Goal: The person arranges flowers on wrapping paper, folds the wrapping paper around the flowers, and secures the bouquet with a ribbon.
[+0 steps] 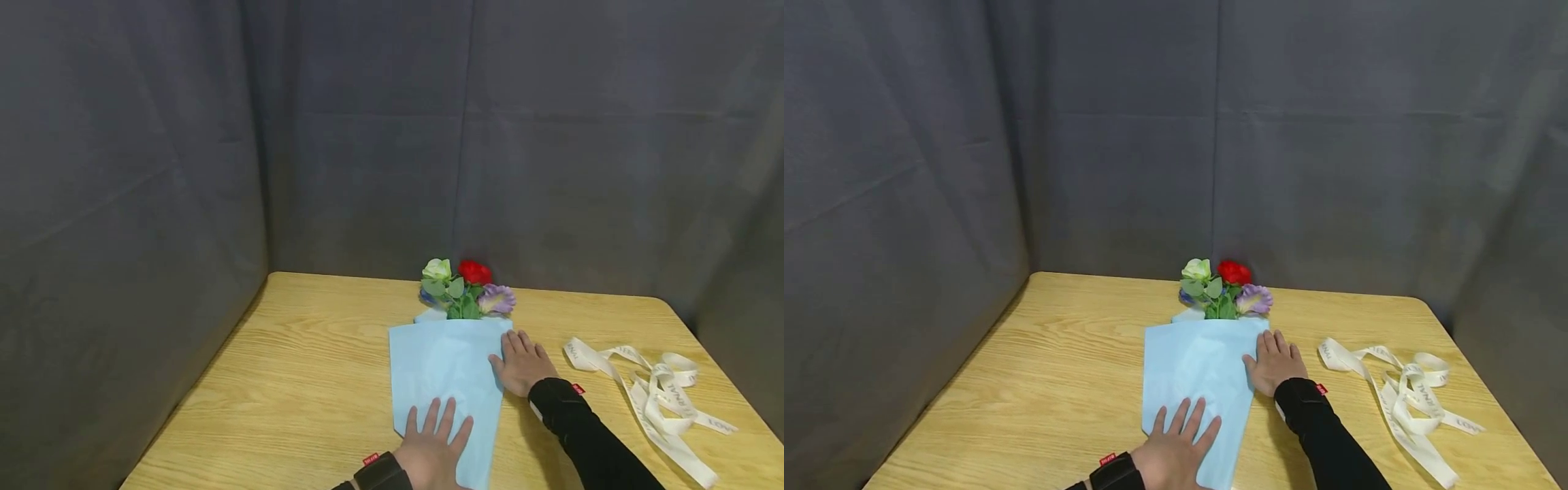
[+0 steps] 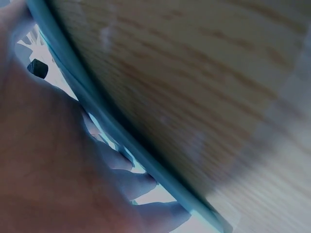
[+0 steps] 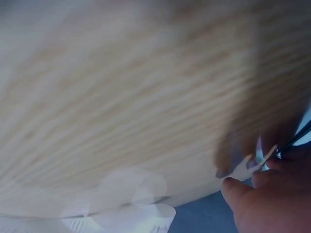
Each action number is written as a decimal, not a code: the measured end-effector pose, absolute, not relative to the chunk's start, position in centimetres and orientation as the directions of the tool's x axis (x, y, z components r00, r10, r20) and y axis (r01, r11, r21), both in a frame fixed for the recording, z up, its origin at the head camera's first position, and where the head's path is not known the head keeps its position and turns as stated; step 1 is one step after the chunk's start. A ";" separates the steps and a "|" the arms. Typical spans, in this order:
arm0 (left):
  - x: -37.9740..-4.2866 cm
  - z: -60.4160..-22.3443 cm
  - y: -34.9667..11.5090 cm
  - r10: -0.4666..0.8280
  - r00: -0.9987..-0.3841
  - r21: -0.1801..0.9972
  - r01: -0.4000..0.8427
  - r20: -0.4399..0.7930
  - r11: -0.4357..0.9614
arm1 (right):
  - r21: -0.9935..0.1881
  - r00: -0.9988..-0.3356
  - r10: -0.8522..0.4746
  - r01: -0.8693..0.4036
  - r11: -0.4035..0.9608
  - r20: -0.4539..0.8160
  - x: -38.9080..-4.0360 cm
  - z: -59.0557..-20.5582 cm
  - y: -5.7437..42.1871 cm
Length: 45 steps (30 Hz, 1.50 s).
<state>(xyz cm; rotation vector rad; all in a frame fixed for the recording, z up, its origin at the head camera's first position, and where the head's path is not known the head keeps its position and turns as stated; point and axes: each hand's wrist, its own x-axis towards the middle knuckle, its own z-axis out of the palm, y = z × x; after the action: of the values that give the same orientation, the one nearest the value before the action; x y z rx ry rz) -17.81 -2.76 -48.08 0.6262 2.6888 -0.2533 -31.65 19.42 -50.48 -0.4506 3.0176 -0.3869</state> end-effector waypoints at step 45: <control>-17.4 -47.1 -3.0 0.418 -0.809 0.096 0.418 -0.413 0.904 | -0.223 -0.817 -0.571 -0.574 0.788 0.085 -18.0 -51.5 17.9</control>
<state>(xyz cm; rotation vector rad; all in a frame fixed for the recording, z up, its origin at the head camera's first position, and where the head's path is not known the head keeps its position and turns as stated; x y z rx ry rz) -17.42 -3.01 -47.09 0.6083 2.6349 0.0010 -17.98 17.95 -51.47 -0.9550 2.9823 -0.3790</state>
